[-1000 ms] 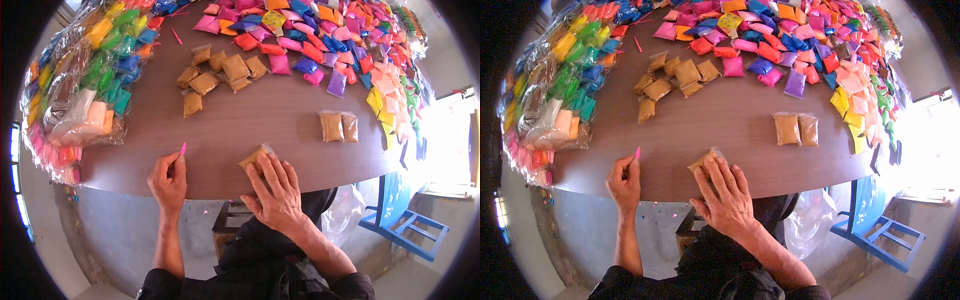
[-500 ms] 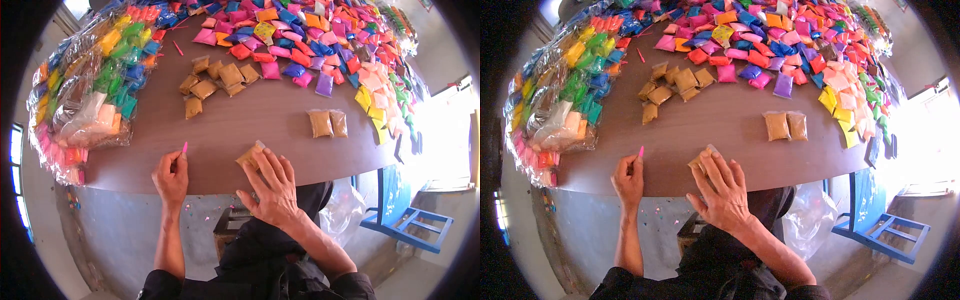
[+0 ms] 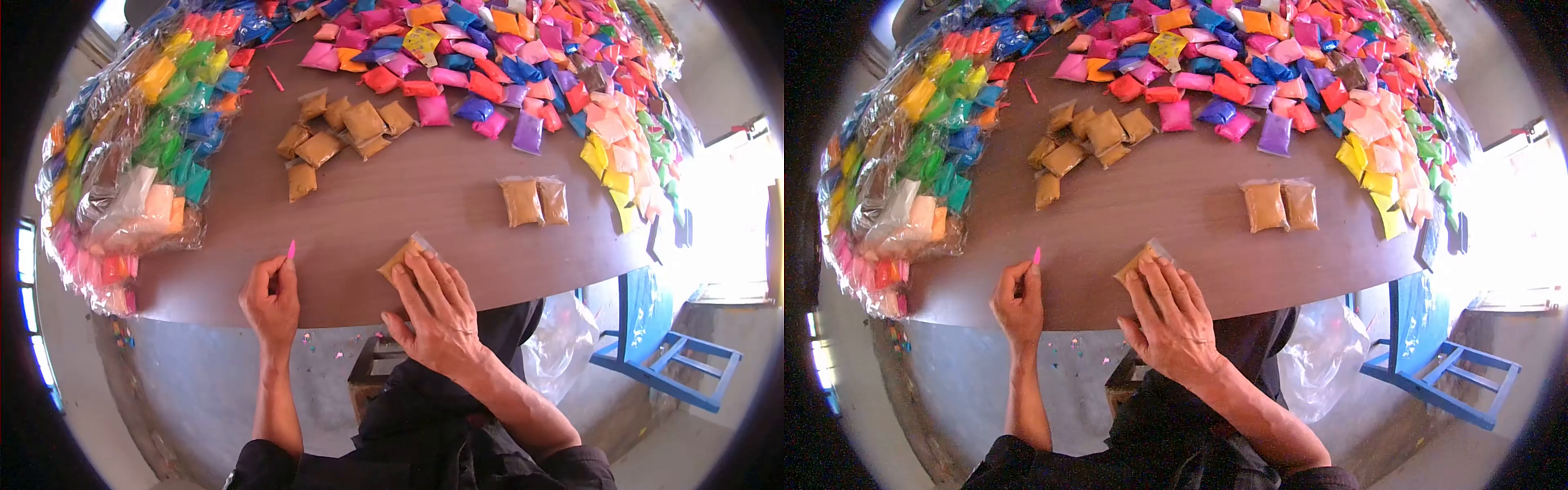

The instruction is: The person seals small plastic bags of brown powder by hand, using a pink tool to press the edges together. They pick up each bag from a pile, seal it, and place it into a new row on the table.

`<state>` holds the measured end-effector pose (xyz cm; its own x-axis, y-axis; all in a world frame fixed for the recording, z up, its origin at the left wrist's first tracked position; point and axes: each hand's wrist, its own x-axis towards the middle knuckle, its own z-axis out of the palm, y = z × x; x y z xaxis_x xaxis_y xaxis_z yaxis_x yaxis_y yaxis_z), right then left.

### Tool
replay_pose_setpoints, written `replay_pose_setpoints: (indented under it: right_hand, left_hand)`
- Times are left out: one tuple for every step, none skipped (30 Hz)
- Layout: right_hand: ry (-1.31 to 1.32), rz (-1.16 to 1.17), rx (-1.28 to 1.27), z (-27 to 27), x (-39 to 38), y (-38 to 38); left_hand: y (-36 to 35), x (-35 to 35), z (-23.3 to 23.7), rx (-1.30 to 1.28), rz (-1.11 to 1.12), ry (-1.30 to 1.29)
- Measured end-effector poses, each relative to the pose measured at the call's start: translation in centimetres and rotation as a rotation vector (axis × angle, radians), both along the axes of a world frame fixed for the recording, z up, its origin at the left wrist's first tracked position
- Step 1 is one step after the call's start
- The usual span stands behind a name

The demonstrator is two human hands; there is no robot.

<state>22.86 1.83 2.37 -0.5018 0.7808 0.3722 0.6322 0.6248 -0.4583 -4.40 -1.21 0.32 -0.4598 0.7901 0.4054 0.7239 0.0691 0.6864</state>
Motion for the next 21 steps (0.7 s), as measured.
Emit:
replay_pose_setpoints:
  right_hand:
    - [0.008, -0.001, 0.008, 0.1, 0.0, 0.0]
    - [0.015, 0.001, 0.003, 0.0, -0.1, 0.1]
    - [0.024, 0.001, 0.000, -0.2, -0.1, 0.2]
    - [0.033, -0.001, 0.001, -0.4, 0.0, 0.2]
    - [0.056, 0.000, 0.010, -0.6, 0.1, 0.2]
    - [0.079, 0.003, 0.020, -0.7, 0.2, 0.3]
    - [0.104, 0.008, 0.029, -1.0, 0.2, 0.3]
    - [0.119, 0.012, 0.043, -1.3, 0.2, 0.5]
    - [0.133, 0.017, 0.057, -1.5, 0.2, 0.7]
    - [0.147, 0.023, 0.069, -1.5, 0.3, 0.8]
    - [0.147, 0.027, 0.076, -1.4, 0.4, 0.7]
    - [0.146, 0.033, 0.082, -1.2, 0.5, 0.7]
    - [0.143, 0.038, 0.088, -1.0, 0.6, 0.6]
    - [0.144, 0.038, 0.090, -1.0, 0.8, 0.4]
    - [0.144, 0.037, 0.089, -0.9, 0.9, 0.1]
    - [0.145, 0.034, 0.087, -0.9, 1.0, -0.1]
    - [0.148, 0.013, 0.086, -0.7, 1.0, -0.3]
    - [0.150, -0.007, 0.085, -0.4, 1.0, -0.5]
    - [0.152, -0.027, 0.081, -0.2, 1.0, -0.7]
    - [0.138, -0.025, 0.075, -0.4, 0.9, -0.9]
    - [0.125, -0.025, 0.070, -0.7, 0.8, -1.1]
  left_hand:
    - [0.0, -0.1, 0.0, 0.007, -0.003, 0.021]
    - [-0.1, -0.1, 0.0, 0.012, -0.005, 0.010]
    - [-0.1, -0.2, -0.2, 0.020, -0.007, 0.001]
    - [0.0, -0.1, -0.3, 0.030, -0.012, -0.007]
    - [0.1, -0.1, -0.2, 0.034, -0.010, -0.003]
    - [0.1, 0.0, -0.1, 0.040, -0.007, 0.003]
    - [0.1, 0.0, -0.1, 0.044, -0.002, 0.011]
    - [0.1, 0.0, -0.2, 0.044, 0.006, 0.005]
    - [0.1, 0.1, -0.4, 0.043, 0.015, -0.001]
    - [0.1, 0.0, -0.5, 0.041, 0.024, -0.008]
    - [0.1, -0.1, -0.6, 0.036, 0.018, -0.009]
    - [0.0, -0.2, -0.7, 0.031, 0.013, -0.012]
    - [0.0, -0.3, -0.7, 0.025, 0.007, -0.016]
    - [0.0, -0.3, -0.6, 0.015, 0.012, -0.016]
    - [0.0, -0.3, -0.6, 0.003, 0.017, -0.017]
    - [0.0, -0.3, -0.5, -0.011, 0.020, -0.018]
    - [0.0, -0.2, -0.4, -0.019, 0.028, -0.022]
    - [0.1, -0.1, -0.4, -0.026, 0.037, -0.026]
    - [0.1, -0.1, -0.4, -0.036, 0.046, -0.031]
    - [0.0, -0.1, -0.4, -0.034, 0.043, -0.029]
    - [0.0, -0.2, -0.4, -0.033, 0.038, -0.026]
